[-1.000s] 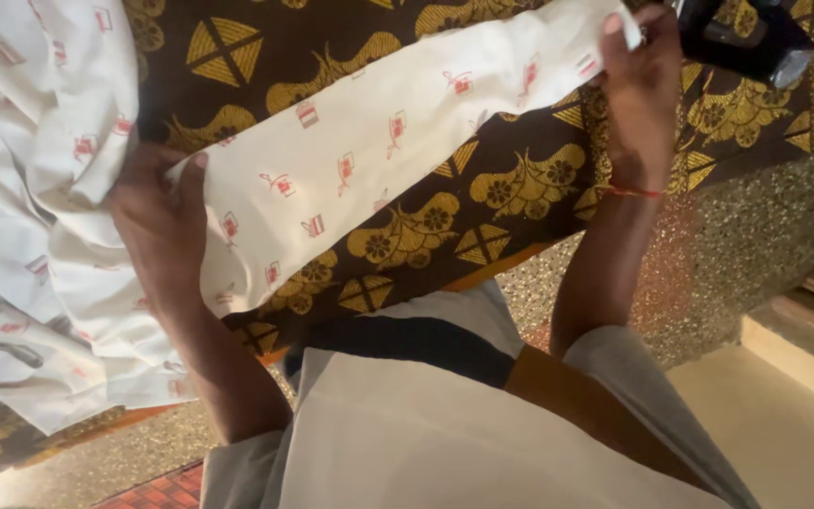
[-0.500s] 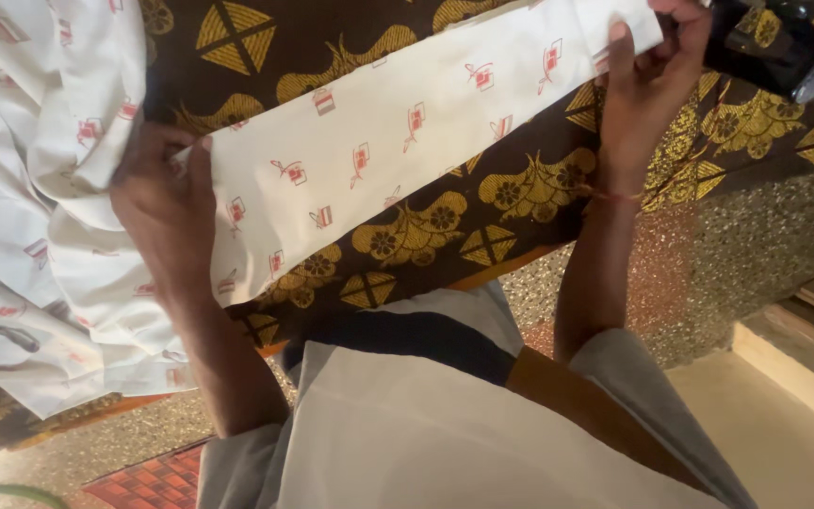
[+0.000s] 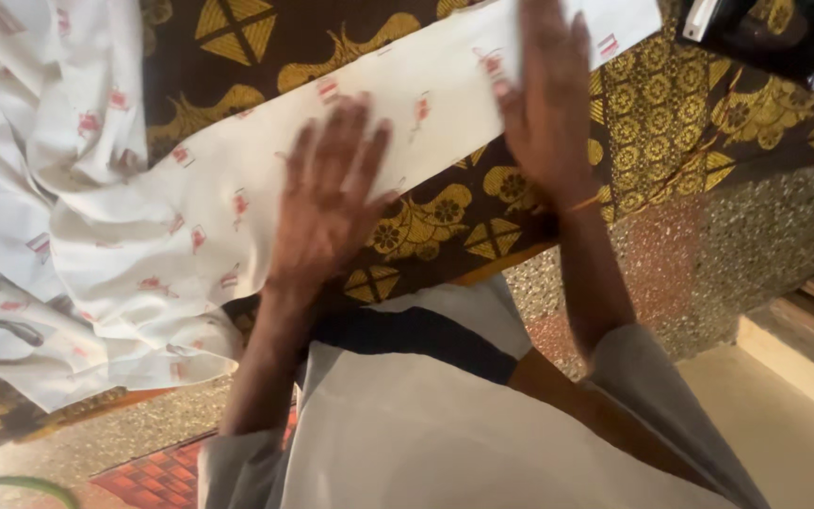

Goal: The person irons a white shirt with a red pattern on a patterned ironing board. They smooth the fabric with one hand while moving the iron with the other, then fold the shirt and place it on the board.

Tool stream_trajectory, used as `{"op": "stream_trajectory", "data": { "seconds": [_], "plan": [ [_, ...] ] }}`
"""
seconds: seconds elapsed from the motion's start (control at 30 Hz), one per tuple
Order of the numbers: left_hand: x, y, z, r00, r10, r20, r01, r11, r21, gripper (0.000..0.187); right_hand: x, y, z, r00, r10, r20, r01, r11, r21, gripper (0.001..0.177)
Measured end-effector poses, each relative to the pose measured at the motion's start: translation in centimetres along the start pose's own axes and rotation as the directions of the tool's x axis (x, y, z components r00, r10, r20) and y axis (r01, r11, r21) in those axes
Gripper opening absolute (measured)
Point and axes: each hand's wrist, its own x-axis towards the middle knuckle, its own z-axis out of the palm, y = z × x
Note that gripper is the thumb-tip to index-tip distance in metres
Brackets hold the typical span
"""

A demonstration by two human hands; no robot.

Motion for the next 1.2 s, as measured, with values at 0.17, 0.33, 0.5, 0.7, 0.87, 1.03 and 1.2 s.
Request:
{"op": "stream_trajectory", "data": {
  "seconds": [0.17, 0.33, 0.5, 0.7, 0.87, 1.03, 1.2],
  "plan": [
    [0.3, 0.7, -1.4, 0.968, -0.135, 0.212, 0.132, 0.991, 0.029, 0.076, 0.6, 3.6, 0.1, 0.997, -0.045, 0.061, 0.053, 0.990, -0.133, 0.069],
    [-2.3, -0.5, -2.2, 0.942, -0.284, 0.179, 0.278, 0.959, 0.058, 0.074, 0.5, 4.7, 1.3, 0.998, -0.045, 0.033, 0.050, 0.984, -0.173, 0.068],
    [-7.1, -5.1, -0.8, 0.845, -0.534, -0.040, 0.534, 0.837, 0.121, 0.072, 0.2, 4.5, 1.0, 0.998, -0.022, 0.066, 0.033, 0.983, -0.181, 0.060],
    [-9.6, -5.7, -0.4, 0.800, -0.585, -0.135, 0.599, 0.793, 0.110, 0.079, 0.6, 2.5, -0.2, 0.997, -0.008, 0.077, 0.023, 0.980, -0.199, 0.063],
    [-4.9, -0.2, 0.7, 0.899, -0.430, -0.083, 0.427, 0.903, -0.050, 0.075, 0.3, -3.2, 1.5, 0.986, -0.138, 0.095, 0.151, 0.979, -0.140, 0.062],
    [1.9, 1.5, 3.3, 0.943, -0.329, -0.042, 0.329, 0.944, -0.021, 0.068, 1.0, -8.4, 3.3, 0.926, -0.312, 0.214, 0.303, 0.950, 0.076, 0.064],
    [2.4, 0.4, 2.8, 0.926, -0.378, -0.010, 0.378, 0.926, 0.023, 0.068, 1.8, -4.8, 2.0, 0.978, -0.194, 0.079, 0.195, 0.981, -0.002, 0.068]
  ]
}}
